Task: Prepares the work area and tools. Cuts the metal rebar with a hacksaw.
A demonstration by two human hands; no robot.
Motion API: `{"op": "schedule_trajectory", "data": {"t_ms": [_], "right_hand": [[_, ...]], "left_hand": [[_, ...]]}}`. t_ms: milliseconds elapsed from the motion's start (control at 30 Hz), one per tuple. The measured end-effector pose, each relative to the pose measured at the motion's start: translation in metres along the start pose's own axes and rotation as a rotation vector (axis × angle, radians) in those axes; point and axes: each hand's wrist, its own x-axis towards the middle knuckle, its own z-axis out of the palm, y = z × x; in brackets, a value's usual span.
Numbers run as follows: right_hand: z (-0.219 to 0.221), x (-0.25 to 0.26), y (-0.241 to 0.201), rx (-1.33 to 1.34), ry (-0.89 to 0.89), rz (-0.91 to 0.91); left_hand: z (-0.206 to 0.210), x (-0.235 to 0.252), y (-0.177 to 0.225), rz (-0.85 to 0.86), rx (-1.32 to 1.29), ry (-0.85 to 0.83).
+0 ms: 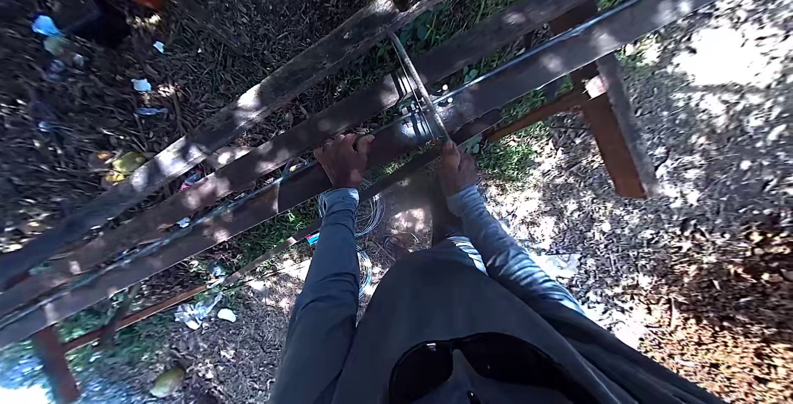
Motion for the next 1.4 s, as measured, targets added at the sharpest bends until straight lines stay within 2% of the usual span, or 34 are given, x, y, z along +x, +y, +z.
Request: {"op": "schedule_trajectory", "data": {"t_ms": [100, 167, 200, 267, 367, 467, 567, 700, 767, 833, 933, 1033, 1133, 1300, 1333, 1400], "right_hand": [[-0.024, -0.07, 0.049, 0.09, 0.014, 0.019], [-0.038, -0.095, 0.052, 0.134, 0.023, 0.027], [-0.041, -0.091, 0.043, 0.113, 0.021, 0.028], [-0.034, -0.058, 0.011, 0.001, -0.006, 0.049], [0.003, 0.028, -0.027, -0.043, -0.024, 0.079], [0.016, 0.061, -0.033, -0.013, 0.007, 0.017], [0.0, 0.018, -0.012, -0.01, -0.009, -0.012], [-0.031, -0.08, 0.056, 0.134, 0.011, 0.024], [-0.045, -0.096, 0.05, 0.139, 0.011, 0.031], [-0.041, -0.071, 0.02, 0.043, -0.004, 0.06], [-0.005, 0.013, -0.021, -0.066, 0.002, 0.103], [0.013, 0.058, -0.038, -0.049, 0.005, 0.036], [0.002, 0.026, -0.021, -0.035, 0.001, -0.003], [-0.031, -0.09, 0.056, 0.115, 0.022, 0.038], [-0.038, -0.098, 0.056, 0.137, 0.02, 0.032], [-0.041, -0.084, 0.033, 0.077, 0.008, 0.041]], "left_hand": [[0.001, -0.002, 0.0, -0.006, -0.013, -0.016], [0.0, -0.001, -0.001, -0.008, -0.024, -0.028], [0.0, 0.0, -0.001, -0.009, -0.028, -0.027], [0.0, 0.0, -0.001, -0.013, -0.015, -0.032], [0.0, -0.002, 0.0, -0.011, 0.002, -0.026], [0.001, -0.001, 0.0, -0.008, 0.01, -0.021], [0.0, 0.001, 0.0, -0.006, 0.013, -0.033], [0.002, 0.0, 0.0, -0.01, -0.01, -0.05], [0.003, 0.001, 0.0, -0.012, -0.016, -0.047], [0.002, 0.002, 0.0, -0.013, -0.016, -0.049], [0.001, 0.002, 0.001, -0.021, -0.005, -0.057], [0.001, 0.001, -0.002, -0.01, 0.012, -0.046], [0.001, -0.001, -0.001, 0.007, -0.004, -0.031], [0.004, -0.003, -0.001, -0.007, 0.008, -0.04], [0.003, -0.002, 0.0, 0.0, 0.007, -0.031], [0.002, 0.0, 0.001, -0.001, 0.006, -0.025]]}}
